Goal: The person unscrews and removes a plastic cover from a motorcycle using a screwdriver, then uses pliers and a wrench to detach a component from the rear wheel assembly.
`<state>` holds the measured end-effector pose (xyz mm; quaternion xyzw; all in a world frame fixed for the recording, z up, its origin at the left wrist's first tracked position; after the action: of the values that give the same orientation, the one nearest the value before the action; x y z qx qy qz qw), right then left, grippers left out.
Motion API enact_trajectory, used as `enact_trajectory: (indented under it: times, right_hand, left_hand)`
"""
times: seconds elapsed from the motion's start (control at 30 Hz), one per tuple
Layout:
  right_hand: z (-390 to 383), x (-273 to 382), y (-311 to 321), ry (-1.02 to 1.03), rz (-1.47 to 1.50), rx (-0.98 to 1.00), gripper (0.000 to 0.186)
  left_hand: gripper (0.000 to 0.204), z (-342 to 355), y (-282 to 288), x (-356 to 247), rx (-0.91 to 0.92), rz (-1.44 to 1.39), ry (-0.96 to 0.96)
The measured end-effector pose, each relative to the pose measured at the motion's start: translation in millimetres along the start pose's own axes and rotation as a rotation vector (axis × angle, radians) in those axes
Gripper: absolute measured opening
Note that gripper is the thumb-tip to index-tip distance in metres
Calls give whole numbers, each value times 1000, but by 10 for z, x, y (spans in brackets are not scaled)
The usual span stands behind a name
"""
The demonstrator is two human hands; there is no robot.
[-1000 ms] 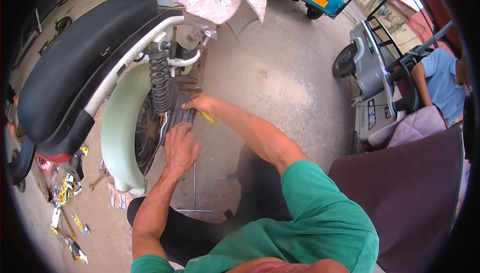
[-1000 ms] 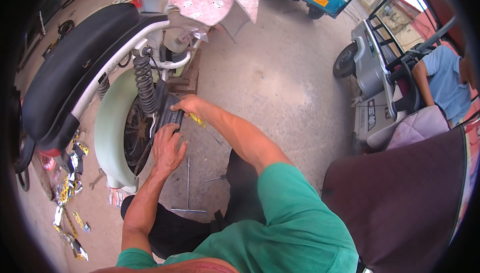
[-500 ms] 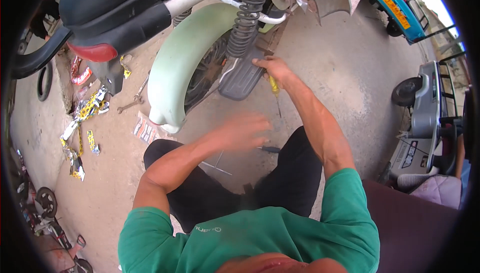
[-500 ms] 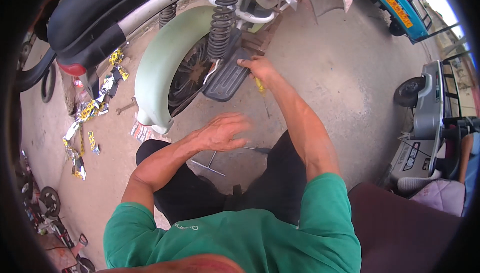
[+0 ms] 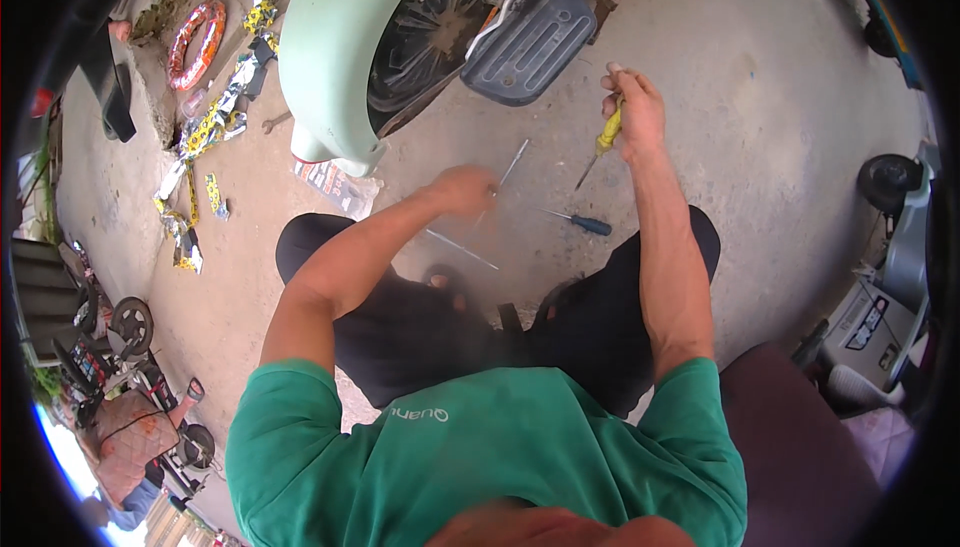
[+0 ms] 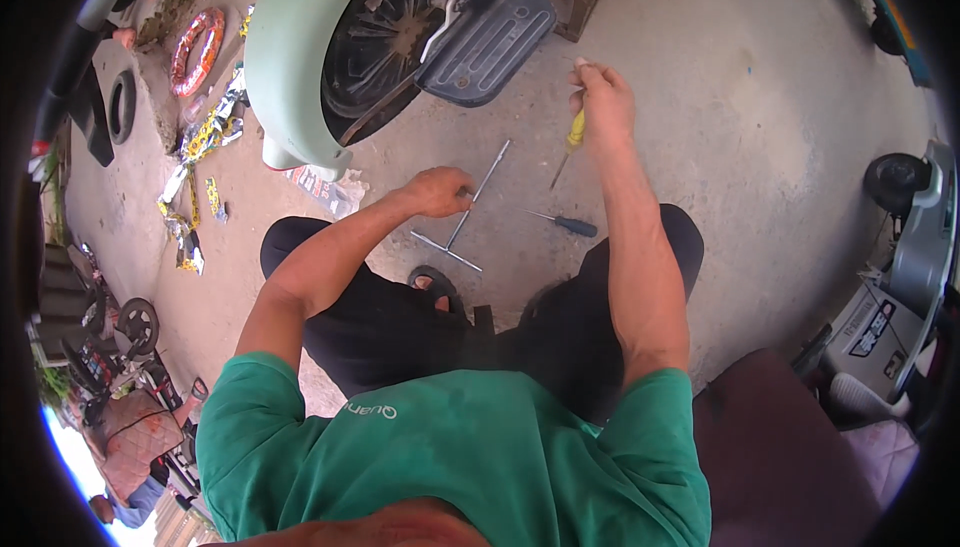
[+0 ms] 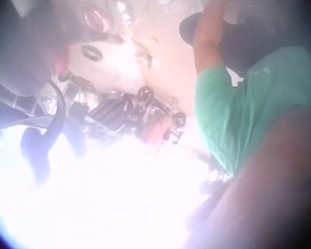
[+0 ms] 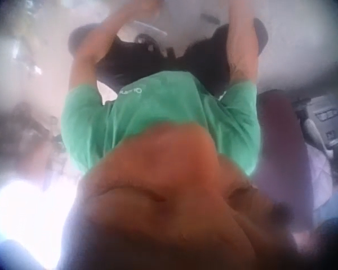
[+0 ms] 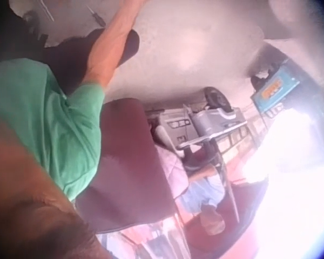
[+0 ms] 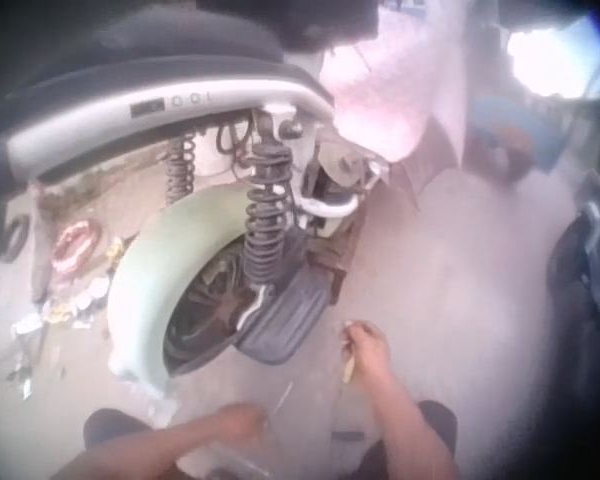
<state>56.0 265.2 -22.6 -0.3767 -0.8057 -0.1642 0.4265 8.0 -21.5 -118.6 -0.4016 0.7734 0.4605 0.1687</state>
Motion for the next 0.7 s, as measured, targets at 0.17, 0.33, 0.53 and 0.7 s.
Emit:
enact_trajectory:
  times: [0.17,0.33,0.53,0.7]
  right_hand:
    - [97,238,203,69,131,47,31]
    - [99,338,262,60,114,8,31]
    - [148,242,208,106,-67,32,30]
    - [240,69,158,117,-234,88,28]
  left_hand:
    - [34,217,-166,94,-134,-43,24]
    - [35,396,-553,127,-38,-48,104]
    - [37,306,-700,273,33,11,171]
    - [39,248,-319,186,-133,-158,211]
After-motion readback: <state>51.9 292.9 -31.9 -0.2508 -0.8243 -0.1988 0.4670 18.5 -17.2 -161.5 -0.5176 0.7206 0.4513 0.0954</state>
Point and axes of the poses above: each hand's wrist, its own z-axis towards the middle knuckle, its own y-axis out of the back of the hand, x = y × z, the point moved 5 cm from there along z, towards the middle knuckle, and after that the axes turned 9 degrees about -y, right-handed, at the moved point
